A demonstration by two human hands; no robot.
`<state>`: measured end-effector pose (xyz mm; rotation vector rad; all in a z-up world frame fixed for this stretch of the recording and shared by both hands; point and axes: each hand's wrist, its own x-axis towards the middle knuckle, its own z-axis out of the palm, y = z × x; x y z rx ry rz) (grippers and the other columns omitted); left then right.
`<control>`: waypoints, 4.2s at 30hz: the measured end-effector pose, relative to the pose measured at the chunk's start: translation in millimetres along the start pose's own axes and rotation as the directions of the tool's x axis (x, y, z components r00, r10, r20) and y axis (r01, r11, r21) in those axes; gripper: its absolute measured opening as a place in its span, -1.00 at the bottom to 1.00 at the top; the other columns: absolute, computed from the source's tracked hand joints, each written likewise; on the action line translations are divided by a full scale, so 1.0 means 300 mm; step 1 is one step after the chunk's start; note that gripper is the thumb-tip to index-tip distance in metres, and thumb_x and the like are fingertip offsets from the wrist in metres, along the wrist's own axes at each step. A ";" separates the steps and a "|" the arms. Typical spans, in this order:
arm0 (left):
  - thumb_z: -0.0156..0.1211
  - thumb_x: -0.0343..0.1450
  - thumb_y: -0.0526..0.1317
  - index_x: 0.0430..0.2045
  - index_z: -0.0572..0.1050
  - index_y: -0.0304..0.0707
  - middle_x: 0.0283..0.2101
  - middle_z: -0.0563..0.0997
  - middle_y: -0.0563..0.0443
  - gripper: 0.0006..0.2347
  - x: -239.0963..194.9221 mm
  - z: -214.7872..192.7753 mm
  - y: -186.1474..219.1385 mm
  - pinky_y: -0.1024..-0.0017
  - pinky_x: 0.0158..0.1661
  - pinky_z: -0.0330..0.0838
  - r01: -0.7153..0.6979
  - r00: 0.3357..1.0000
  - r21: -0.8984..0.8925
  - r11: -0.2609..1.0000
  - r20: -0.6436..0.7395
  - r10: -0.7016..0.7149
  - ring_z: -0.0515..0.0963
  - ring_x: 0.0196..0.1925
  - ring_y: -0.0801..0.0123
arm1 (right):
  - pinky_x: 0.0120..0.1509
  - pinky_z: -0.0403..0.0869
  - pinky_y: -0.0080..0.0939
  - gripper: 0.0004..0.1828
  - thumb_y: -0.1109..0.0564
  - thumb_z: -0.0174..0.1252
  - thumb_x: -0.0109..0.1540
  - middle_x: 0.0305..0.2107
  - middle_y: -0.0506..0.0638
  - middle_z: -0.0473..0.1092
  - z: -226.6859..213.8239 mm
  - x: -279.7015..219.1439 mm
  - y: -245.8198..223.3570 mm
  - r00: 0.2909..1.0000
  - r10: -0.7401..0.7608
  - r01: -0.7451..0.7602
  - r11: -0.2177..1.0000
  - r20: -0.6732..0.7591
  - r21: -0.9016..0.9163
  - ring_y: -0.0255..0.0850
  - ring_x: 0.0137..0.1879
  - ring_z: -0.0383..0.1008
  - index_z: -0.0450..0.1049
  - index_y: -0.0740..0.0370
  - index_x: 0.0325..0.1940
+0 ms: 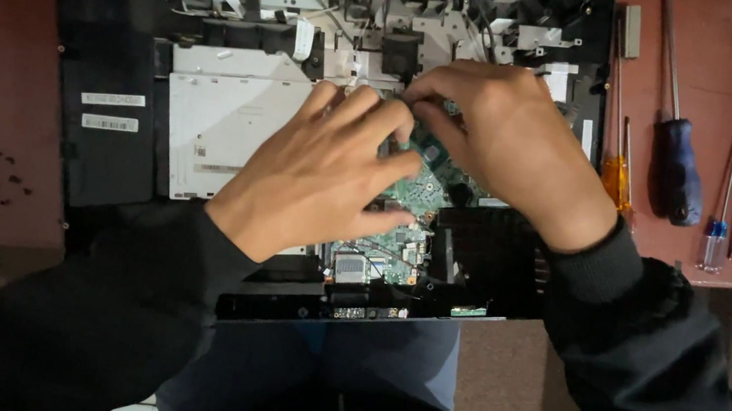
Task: The person works on the internal components of a disassembled laptop, using a screwdriver to remove screws and disconnecting wires from the motherboard. They also handle a small circuit board and a hard drive, placing them on the table.
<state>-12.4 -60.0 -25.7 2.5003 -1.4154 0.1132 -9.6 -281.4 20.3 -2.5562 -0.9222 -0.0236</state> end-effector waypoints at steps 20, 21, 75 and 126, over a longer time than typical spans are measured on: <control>0.39 0.28 -0.38 -0.11 0.65 -0.14 0.13 0.54 -0.09 -0.70 -0.072 -0.051 0.000 0.08 -0.01 0.38 -0.060 0.998 -0.038 0.997 0.025 0.061 0.38 0.11 0.04 | -0.01 0.63 0.05 -0.81 0.17 0.43 0.36 -0.12 0.14 0.56 0.033 0.027 0.053 0.996 -0.088 0.088 0.987 0.007 -0.134 0.03 -0.12 0.62 0.67 0.33 0.00; 0.39 0.28 -0.38 -0.11 0.65 -0.14 0.13 0.54 -0.09 -0.70 -0.071 -0.049 -0.004 0.08 -0.01 0.38 -0.061 0.998 -0.041 0.997 0.026 0.062 0.38 0.11 0.04 | -0.01 0.63 0.05 -0.81 0.17 0.43 0.36 -0.12 0.14 0.56 0.035 0.026 0.054 0.996 -0.086 0.087 0.987 0.008 -0.132 0.03 -0.12 0.62 0.67 0.33 0.00; 0.33 0.49 -0.15 -0.36 0.65 -0.09 -0.15 0.53 0.05 -0.91 -0.047 -0.014 0.024 0.15 0.05 0.34 -0.005 1.000 -0.127 0.992 -0.030 0.002 0.34 0.01 0.11 | -0.45 0.50 -0.28 -0.78 0.39 0.35 0.29 -0.26 -0.04 0.44 0.037 0.005 0.002 0.977 -0.163 0.213 0.820 0.139 -0.531 -0.31 -0.39 0.42 0.47 0.18 -0.25; 0.46 0.41 -0.11 -0.68 0.60 0.10 -0.58 0.61 0.35 -0.78 0.066 0.033 -0.025 0.21 -0.43 0.31 0.412 0.854 -0.117 0.904 -0.296 -0.427 0.52 -0.58 0.44 | -0.12 0.54 -0.12 -0.90 0.19 0.32 0.34 -0.14 -0.01 0.52 0.180 -0.211 -0.269 0.930 0.307 -0.332 0.938 -0.201 -0.102 -0.08 -0.08 0.54 0.58 0.22 -0.08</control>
